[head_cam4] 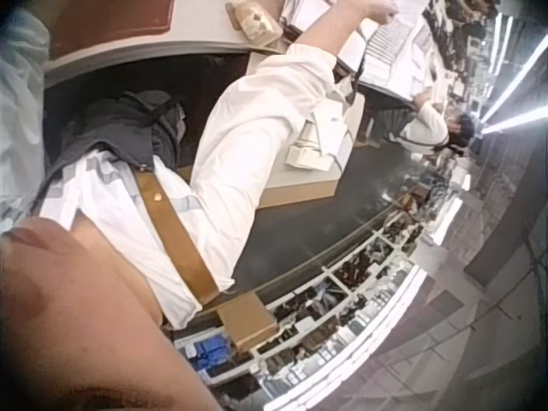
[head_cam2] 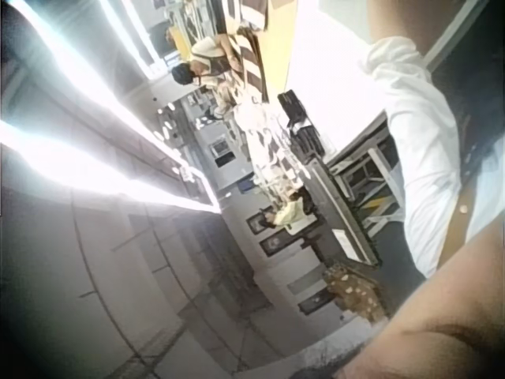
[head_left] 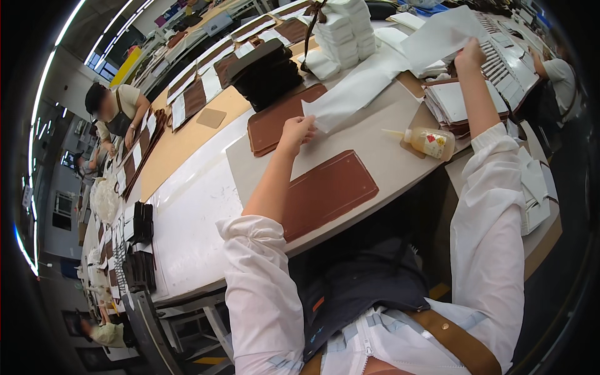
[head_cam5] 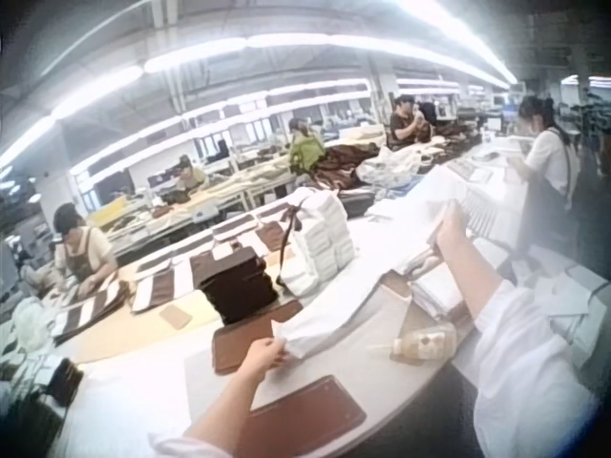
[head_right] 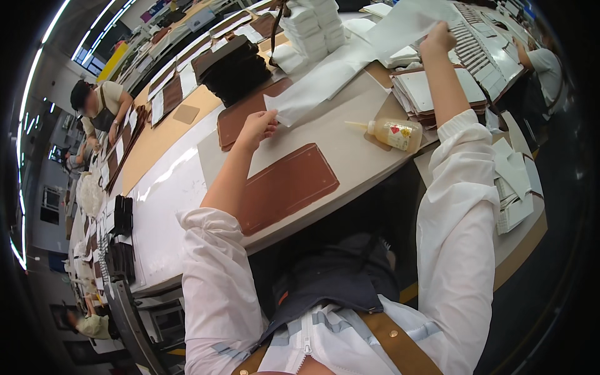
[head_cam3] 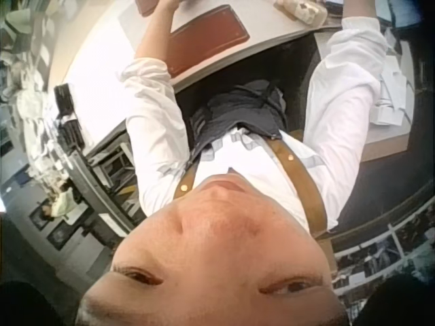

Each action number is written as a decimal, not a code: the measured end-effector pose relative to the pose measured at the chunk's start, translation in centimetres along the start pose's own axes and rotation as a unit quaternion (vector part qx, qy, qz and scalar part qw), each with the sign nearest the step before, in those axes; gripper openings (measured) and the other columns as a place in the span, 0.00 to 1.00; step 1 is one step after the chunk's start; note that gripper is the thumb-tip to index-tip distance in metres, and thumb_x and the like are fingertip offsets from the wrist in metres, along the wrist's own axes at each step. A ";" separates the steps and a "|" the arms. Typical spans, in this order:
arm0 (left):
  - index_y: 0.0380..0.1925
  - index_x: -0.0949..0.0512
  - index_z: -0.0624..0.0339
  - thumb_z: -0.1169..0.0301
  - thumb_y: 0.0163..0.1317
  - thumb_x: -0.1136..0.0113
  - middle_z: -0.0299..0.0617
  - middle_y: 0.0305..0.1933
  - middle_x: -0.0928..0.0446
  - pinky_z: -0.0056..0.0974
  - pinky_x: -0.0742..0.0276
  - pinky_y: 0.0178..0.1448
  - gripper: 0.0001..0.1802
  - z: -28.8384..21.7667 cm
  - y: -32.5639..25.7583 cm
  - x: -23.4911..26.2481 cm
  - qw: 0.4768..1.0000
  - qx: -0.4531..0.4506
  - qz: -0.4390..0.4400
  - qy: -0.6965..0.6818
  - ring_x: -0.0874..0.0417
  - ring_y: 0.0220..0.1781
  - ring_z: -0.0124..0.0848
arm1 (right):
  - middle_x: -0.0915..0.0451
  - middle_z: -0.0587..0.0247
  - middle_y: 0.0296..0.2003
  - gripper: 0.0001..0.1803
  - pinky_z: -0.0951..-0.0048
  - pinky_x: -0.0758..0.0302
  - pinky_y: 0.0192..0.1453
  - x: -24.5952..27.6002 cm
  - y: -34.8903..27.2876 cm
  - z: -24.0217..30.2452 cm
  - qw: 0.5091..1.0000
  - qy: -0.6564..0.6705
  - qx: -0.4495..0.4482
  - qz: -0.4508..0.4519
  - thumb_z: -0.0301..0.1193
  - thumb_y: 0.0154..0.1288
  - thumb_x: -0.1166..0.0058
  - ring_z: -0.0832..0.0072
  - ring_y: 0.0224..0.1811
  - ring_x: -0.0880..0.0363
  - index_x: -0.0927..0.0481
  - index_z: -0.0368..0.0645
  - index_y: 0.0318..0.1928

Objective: The person repeatedly applies glue from a squeeze bottle onto brown rectangular pads, then places white rectangular sheets on top and presses them down. The person handles the materials one at a time and stacks the finished units on the table.

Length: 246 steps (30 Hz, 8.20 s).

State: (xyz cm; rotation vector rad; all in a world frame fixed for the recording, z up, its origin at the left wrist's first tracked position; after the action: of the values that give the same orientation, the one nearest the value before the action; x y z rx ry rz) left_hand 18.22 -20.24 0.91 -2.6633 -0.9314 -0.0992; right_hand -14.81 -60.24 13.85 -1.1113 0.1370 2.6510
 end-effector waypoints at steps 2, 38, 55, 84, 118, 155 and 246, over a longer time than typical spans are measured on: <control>0.42 0.21 0.65 0.58 0.64 0.36 0.40 0.34 0.20 0.33 0.27 0.33 0.19 -0.5 -0.7 1.5 0.999 0.013 -0.018 0.047 0.22 0.30 0.27 | 0.19 0.57 0.43 0.14 0.70 0.20 0.36 -1.1 -2.5 2.9 0.998 -0.012 0.063 0.021 0.30 0.71 0.47 0.68 0.38 0.17 0.25 0.34 0.51; 0.45 0.17 0.68 0.66 0.72 0.39 0.35 0.39 0.18 0.25 0.31 0.47 0.14 -21.9 -29.7 6.7 0.930 -0.306 -0.036 0.200 0.22 0.39 0.18 | 0.23 0.68 0.45 0.10 0.75 0.32 0.57 2.9 -40.8 0.3 0.683 -0.169 -0.168 0.690 0.28 0.60 0.31 0.81 0.51 0.28 0.16 0.39 0.40; 0.38 0.15 0.67 0.61 0.72 0.39 0.30 0.24 0.22 0.25 0.39 0.26 0.17 1.5 -25.5 9.1 0.976 -0.072 -0.208 0.003 0.31 0.23 0.14 | 0.18 0.72 0.29 0.08 0.86 0.33 0.32 8.9 -36.7 -3.7 0.783 -0.260 -0.264 0.500 0.28 0.70 0.41 0.92 0.29 0.28 0.20 0.35 0.43; 0.52 0.15 0.57 0.74 0.65 0.33 0.33 0.30 0.18 0.29 0.33 0.37 0.15 2.7 -28.2 7.5 0.867 -0.304 -0.299 0.259 0.26 0.32 0.21 | 0.16 0.70 0.32 0.09 0.86 0.30 0.40 9.0 -35.5 -3.6 0.776 -0.322 -0.160 0.519 0.31 0.75 0.45 0.90 0.34 0.24 0.24 0.38 0.48; 0.67 0.29 0.56 0.75 0.68 0.40 0.31 0.19 0.38 0.28 0.40 0.29 0.27 6.4 -27.3 5.8 0.939 -0.142 -0.258 0.179 0.40 0.22 0.20 | 0.28 0.79 0.19 0.08 0.83 0.50 0.25 10.8 -36.8 -4.9 0.763 -0.417 -0.054 0.491 0.31 0.76 0.47 0.93 0.20 0.46 0.25 0.39 0.47; 0.55 0.18 0.61 0.68 0.65 0.34 0.43 0.16 0.29 0.37 0.31 0.25 0.19 7.0 -26.5 6.7 0.918 -0.081 -0.275 0.274 0.29 0.16 0.34 | 0.31 0.78 0.18 0.08 0.82 0.48 0.26 10.2 -37.0 -6.9 0.732 -0.457 -0.026 0.505 0.30 0.74 0.45 0.90 0.21 0.45 0.24 0.37 0.44; 0.63 0.23 0.54 0.68 0.68 0.38 0.35 0.17 0.36 0.32 0.36 0.29 0.23 7.6 -27.5 8.9 0.949 -0.024 -0.224 0.221 0.38 0.21 0.24 | 0.49 0.39 0.76 0.59 0.50 0.59 0.82 10.7 -42.8 -3.2 0.405 -0.546 0.308 0.666 0.66 0.59 0.46 0.53 0.81 0.56 0.46 0.30 0.74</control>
State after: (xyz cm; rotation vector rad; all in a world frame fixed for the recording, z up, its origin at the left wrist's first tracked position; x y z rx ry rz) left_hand 7.90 7.77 2.76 -2.2658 -1.3525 -0.7926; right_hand -7.95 -17.49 4.57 1.8202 2.1141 2.8509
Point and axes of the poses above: each hand's wrist, its own y-axis towards the middle knuckle, its own x-axis out of the back of the hand, z = x × y, the point moved 5 cm from there along y, towards the middle knuckle
